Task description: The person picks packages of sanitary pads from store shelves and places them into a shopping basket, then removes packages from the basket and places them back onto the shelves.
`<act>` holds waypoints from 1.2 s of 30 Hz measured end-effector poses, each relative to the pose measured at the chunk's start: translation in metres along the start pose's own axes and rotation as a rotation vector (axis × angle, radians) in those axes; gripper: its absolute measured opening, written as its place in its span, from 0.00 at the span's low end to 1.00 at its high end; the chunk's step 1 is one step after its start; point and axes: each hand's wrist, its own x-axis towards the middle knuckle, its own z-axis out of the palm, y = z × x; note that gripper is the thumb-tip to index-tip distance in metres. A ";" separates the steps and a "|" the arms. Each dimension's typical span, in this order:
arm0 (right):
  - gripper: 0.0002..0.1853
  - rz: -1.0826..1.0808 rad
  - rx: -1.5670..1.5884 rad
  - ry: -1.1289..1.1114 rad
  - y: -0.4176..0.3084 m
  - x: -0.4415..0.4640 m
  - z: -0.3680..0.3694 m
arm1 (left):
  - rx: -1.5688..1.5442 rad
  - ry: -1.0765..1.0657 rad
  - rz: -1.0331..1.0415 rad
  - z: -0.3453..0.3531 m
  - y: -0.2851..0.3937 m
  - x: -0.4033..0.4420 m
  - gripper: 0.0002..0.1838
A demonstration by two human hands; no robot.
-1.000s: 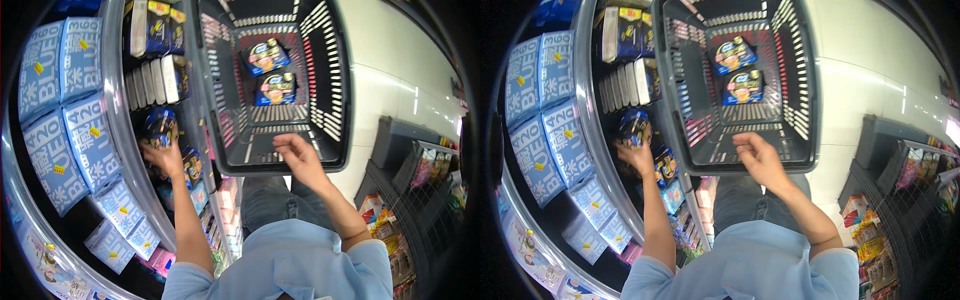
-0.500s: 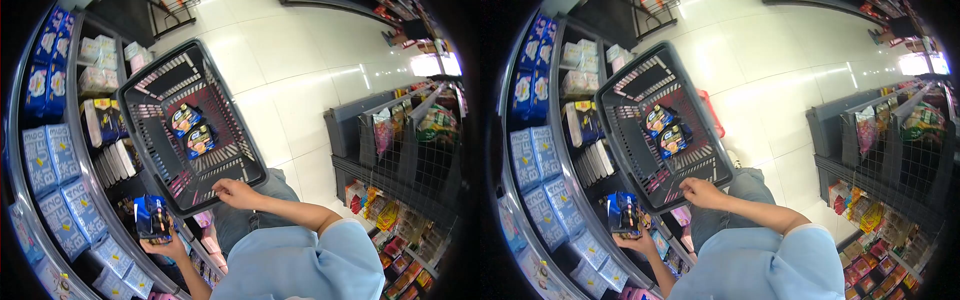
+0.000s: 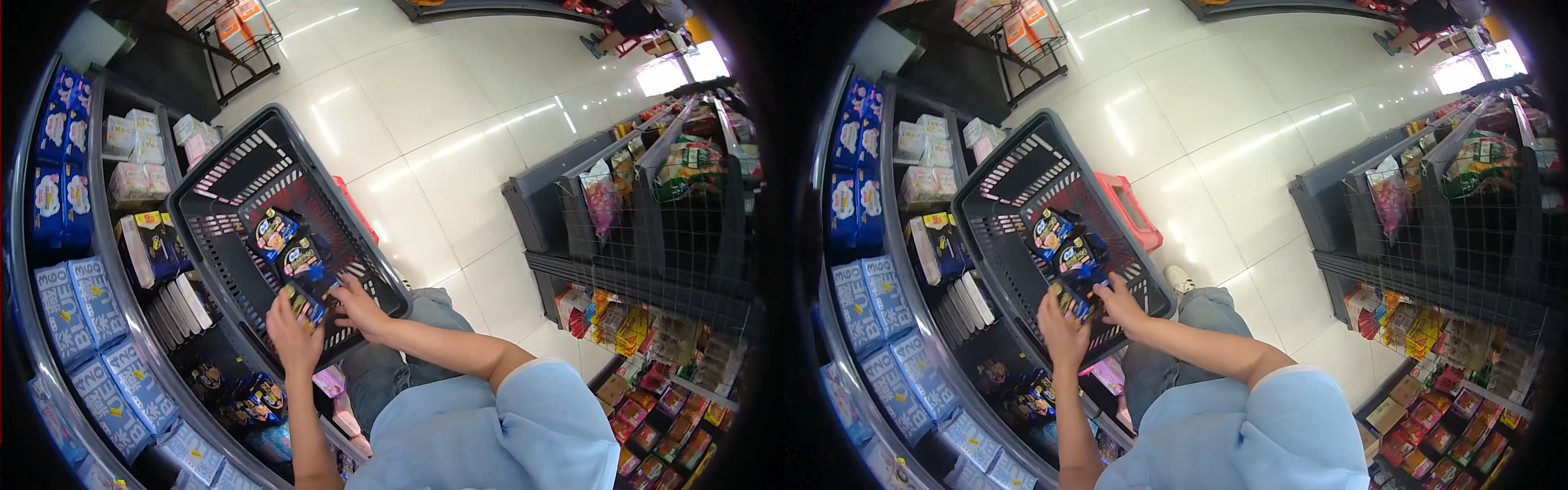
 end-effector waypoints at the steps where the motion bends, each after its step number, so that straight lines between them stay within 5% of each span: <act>1: 0.34 -0.011 -0.045 0.062 0.003 0.006 0.000 | 0.027 -0.026 0.037 0.011 -0.009 0.003 0.39; 6: 0.25 -0.108 -0.324 0.122 0.038 0.042 -0.009 | -0.042 -0.115 0.027 0.015 -0.017 0.014 0.32; 8: 0.28 -0.073 -0.183 0.065 0.030 0.032 -0.004 | -0.031 -0.095 0.007 0.016 -0.028 0.000 0.39; 9: 0.36 -0.064 -0.205 0.041 0.030 0.030 -0.006 | -0.010 -0.135 -0.021 0.011 -0.030 -0.008 0.39; 13: 0.37 -0.030 -0.262 0.080 0.024 0.015 0.007 | -0.104 -0.309 -0.049 0.007 -0.046 -0.030 0.37; 16: 0.35 -0.128 -0.324 0.084 0.023 0.013 0.007 | -0.152 -0.208 -0.007 0.003 -0.049 -0.032 0.34; 20: 0.32 -0.254 -0.302 0.028 0.032 0.017 0.006 | -0.226 0.442 -0.117 -0.029 -0.088 -0.028 0.22; 24: 0.31 -0.374 -0.360 0.018 0.035 0.010 0.012 | 0.034 0.728 -0.372 -0.031 -0.185 -0.050 0.27; 27: 0.31 -0.380 -0.361 0.005 0.033 0.002 0.018 | 0.318 0.738 -0.786 -0.017 -0.263 -0.076 0.37; 33: 0.31 -0.382 -0.440 -0.111 0.034 0.007 0.008 | 0.693 0.401 -1.326 0.000 -0.360 -0.117 0.53; 36: 0.32 -0.352 -0.434 -0.121 0.034 0.008 0.005 | 0.670 0.382 -1.360 -0.008 -0.371 -0.116 0.53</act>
